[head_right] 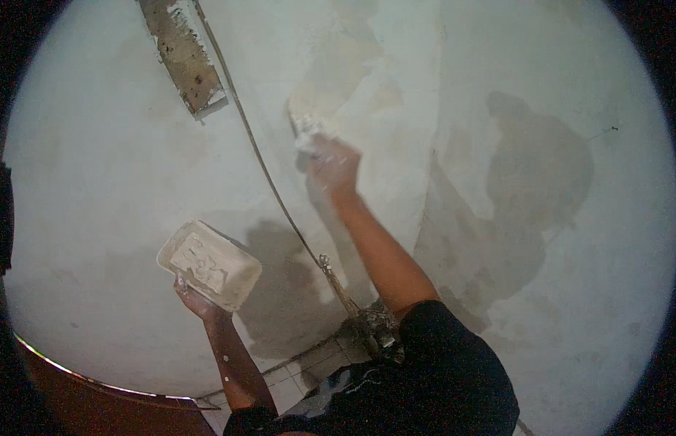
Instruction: Applying plaster or putty to the corner of a wall and ceiling using a putty knife.
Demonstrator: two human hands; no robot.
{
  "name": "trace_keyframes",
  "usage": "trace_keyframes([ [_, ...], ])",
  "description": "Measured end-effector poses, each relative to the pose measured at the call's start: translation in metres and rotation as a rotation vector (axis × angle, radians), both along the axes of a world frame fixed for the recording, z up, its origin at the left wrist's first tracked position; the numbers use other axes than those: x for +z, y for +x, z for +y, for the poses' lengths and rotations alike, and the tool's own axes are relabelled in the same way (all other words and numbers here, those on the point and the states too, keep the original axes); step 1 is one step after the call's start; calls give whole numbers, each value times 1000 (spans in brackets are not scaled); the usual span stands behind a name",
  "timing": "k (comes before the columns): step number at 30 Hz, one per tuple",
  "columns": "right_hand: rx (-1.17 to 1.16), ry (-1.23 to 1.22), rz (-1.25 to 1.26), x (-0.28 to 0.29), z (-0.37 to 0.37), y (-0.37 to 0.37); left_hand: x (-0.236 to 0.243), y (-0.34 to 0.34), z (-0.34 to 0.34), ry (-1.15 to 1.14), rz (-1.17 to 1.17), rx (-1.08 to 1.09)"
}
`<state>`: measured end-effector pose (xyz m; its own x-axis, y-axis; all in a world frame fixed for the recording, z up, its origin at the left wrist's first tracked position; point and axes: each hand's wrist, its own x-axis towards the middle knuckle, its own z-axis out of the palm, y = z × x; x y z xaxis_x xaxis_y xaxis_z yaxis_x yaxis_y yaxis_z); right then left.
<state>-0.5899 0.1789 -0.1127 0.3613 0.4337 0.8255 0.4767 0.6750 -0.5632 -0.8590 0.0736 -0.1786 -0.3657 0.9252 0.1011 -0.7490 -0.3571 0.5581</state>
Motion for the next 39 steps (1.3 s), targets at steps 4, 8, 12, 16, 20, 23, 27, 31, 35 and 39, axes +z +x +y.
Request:
trace_keyframes([
  [4, -135, 289, -404, -71, 15, -22, 7, 8, 8, 47, 76, 48],
  [8, 177, -335, -425, -115, -13, -8, 1, -3, 13, 3, 27, 0],
  [12, 85, -52, -150, -111, 3, 47, 6, -5, 9, 45, 33, -24],
  [16, -159, -154, 298, -43, 30, 72, 3, -6, 8, 7, 4, -47],
  [20, -332, -97, 3, -3, 19, -9, 2, -7, 7, 5, -37, -35],
  [23, -144, 48, -270, -64, 8, -59, 8, 3, 6, -15, -98, -73],
  [27, 399, -332, 128, -91, -9, -49, 11, 13, 15, 119, -65, -96],
  [31, 435, -424, 289, -84, -65, -11, -3, 36, 20, 158, 107, -58],
  [35, 762, -127, 826, -117, -104, 11, -18, 57, 9, 59, 128, -286],
  [39, 919, -187, 1044, -125, -118, 25, -44, 72, 19, -58, 150, -364],
])
